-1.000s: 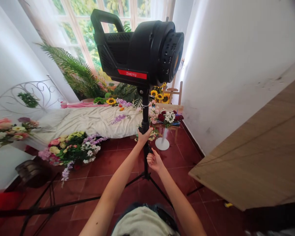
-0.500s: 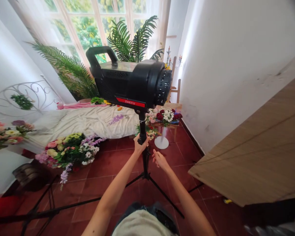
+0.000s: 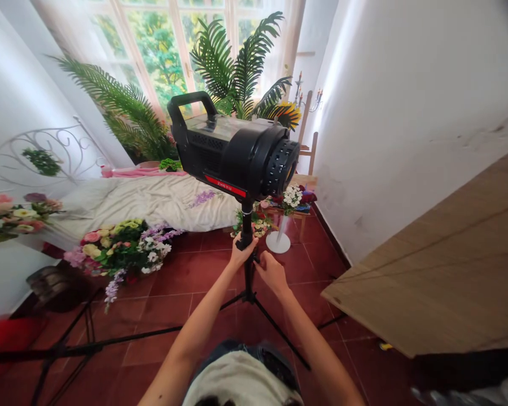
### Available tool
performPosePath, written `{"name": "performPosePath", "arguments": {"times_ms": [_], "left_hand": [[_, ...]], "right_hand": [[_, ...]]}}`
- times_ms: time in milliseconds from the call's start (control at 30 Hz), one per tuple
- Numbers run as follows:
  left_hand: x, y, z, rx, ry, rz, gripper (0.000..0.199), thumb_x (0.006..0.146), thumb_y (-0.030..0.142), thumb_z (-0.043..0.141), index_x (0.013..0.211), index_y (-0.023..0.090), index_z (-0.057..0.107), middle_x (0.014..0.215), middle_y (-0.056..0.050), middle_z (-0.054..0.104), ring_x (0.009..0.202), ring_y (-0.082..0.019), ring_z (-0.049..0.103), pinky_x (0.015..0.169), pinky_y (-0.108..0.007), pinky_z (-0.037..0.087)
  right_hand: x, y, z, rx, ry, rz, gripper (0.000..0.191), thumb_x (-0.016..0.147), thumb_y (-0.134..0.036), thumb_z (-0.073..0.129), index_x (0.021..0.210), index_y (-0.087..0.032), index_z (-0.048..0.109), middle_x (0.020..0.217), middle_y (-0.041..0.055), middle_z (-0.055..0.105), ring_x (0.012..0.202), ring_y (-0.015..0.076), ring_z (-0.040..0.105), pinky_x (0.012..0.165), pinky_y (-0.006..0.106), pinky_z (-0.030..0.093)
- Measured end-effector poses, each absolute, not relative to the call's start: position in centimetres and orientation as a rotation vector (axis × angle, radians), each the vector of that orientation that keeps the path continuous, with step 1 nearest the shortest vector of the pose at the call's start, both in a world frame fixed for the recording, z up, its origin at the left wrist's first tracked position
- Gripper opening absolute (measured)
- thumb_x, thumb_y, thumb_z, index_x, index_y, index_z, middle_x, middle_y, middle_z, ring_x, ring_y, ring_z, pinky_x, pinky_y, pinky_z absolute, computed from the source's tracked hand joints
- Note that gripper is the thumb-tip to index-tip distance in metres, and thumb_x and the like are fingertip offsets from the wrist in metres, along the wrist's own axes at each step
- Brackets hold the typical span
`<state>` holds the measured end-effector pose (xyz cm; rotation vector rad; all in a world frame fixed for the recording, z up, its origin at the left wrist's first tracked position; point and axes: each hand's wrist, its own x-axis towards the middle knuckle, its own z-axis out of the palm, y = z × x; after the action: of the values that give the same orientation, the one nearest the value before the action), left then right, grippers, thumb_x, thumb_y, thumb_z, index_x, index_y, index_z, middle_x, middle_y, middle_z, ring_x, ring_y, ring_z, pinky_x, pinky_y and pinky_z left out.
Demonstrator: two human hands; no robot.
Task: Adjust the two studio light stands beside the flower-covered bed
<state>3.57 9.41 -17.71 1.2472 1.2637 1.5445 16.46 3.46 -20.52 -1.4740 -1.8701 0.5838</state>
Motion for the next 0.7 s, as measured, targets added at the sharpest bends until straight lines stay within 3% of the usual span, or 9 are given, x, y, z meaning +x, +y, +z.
{"name": "performPosePath", "arguments": {"times_ms": [167,300,400,500,567,633,700], "left_hand": [[3.6,9.3,-17.8,1.206,1.21,1.439,0.027,0.06,0.038,0.07,0.068,0.014,0.06,0.058,-0.001,0.058,0.053,-0.011,0.052,0.053,-0.024,0.043],[3.8,9.1,-17.8,1.168,1.195,1.43,0.028,0.06,0.038,0.07,0.068,0.015,0.058,0.054,0.0,0.056,0.05,-0.011,0.053,0.052,-0.024,0.044],[4.0,9.0,-17.9,1.151,1.213,1.454,0.027,0.06,0.038,0.07,0.068,0.015,0.058,0.054,0.0,0.056,0.049,-0.011,0.053,0.051,-0.024,0.044],[4.2,8.9,-18.0,1.14,1.22,1.474,0.027,0.06,0.038,0.07,0.067,0.015,0.058,0.053,0.001,0.055,0.048,-0.01,0.052,0.05,-0.023,0.043],[4.3,8.9,-17.9,1.139,1.216,1.491,0.026,0.06,0.037,0.07,0.066,0.015,0.057,0.053,0.001,0.055,0.047,-0.01,0.05,0.05,-0.023,0.042],[4.4,8.7,-17.7,1.138,1.215,1.503,0.026,0.06,0.037,0.07,0.065,0.015,0.057,0.052,0.002,0.054,0.046,-0.009,0.049,0.049,-0.023,0.041],[4.7,8.6,-17.4,1.13,1.222,1.513,0.026,0.059,0.036,0.07,0.063,0.015,0.056,0.05,0.002,0.052,0.045,-0.009,0.047,0.048,-0.023,0.04]], "right_hand": [[16.5,2.8,-20.2,-1.488,-1.791,0.632,0.032,0.08,-0.051,0.048,0.093,-0.022,0.05,0.077,0.0006,0.059,0.068,0.0163,0.056,0.057,0.023,0.034],[16.1,3.0,-20.4,-1.484,-1.693,0.788,0.039,0.083,-0.055,0.04,0.073,-0.021,0.055,0.071,0.0035,0.062,0.069,0.0173,0.057,0.057,0.024,0.035],[15.1,3.4,-21.1,-1.378,-1.449,1.245,0.052,0.085,-0.059,0.029,0.061,-0.019,0.054,0.064,0.0058,0.062,0.057,0.015,0.054,0.049,0.023,0.033],[14.3,3.6,-21.8,-1.179,-1.098,1.787,0.054,0.085,-0.061,0.023,0.062,-0.019,0.049,0.061,0.0049,0.059,0.042,0.0103,0.042,0.04,0.021,0.026],[14.4,3.5,-22.0,-1.131,-0.988,1.944,0.055,0.084,-0.063,0.02,0.066,-0.019,0.047,0.062,0.0046,0.059,0.04,0.0091,0.039,0.039,0.02,0.024],[15.0,3.2,-21.9,-1.268,-1.068,1.852,0.059,0.084,-0.066,0.014,0.07,-0.019,0.048,0.062,0.0043,0.059,0.041,0.0096,0.04,0.04,0.02,0.025],[15.9,2.9,-21.5,-1.46,-1.326,1.508,0.058,0.083,-0.068,0.018,0.073,-0.02,0.049,0.063,0.0031,0.06,0.046,0.0115,0.046,0.044,0.021,0.029]]}}
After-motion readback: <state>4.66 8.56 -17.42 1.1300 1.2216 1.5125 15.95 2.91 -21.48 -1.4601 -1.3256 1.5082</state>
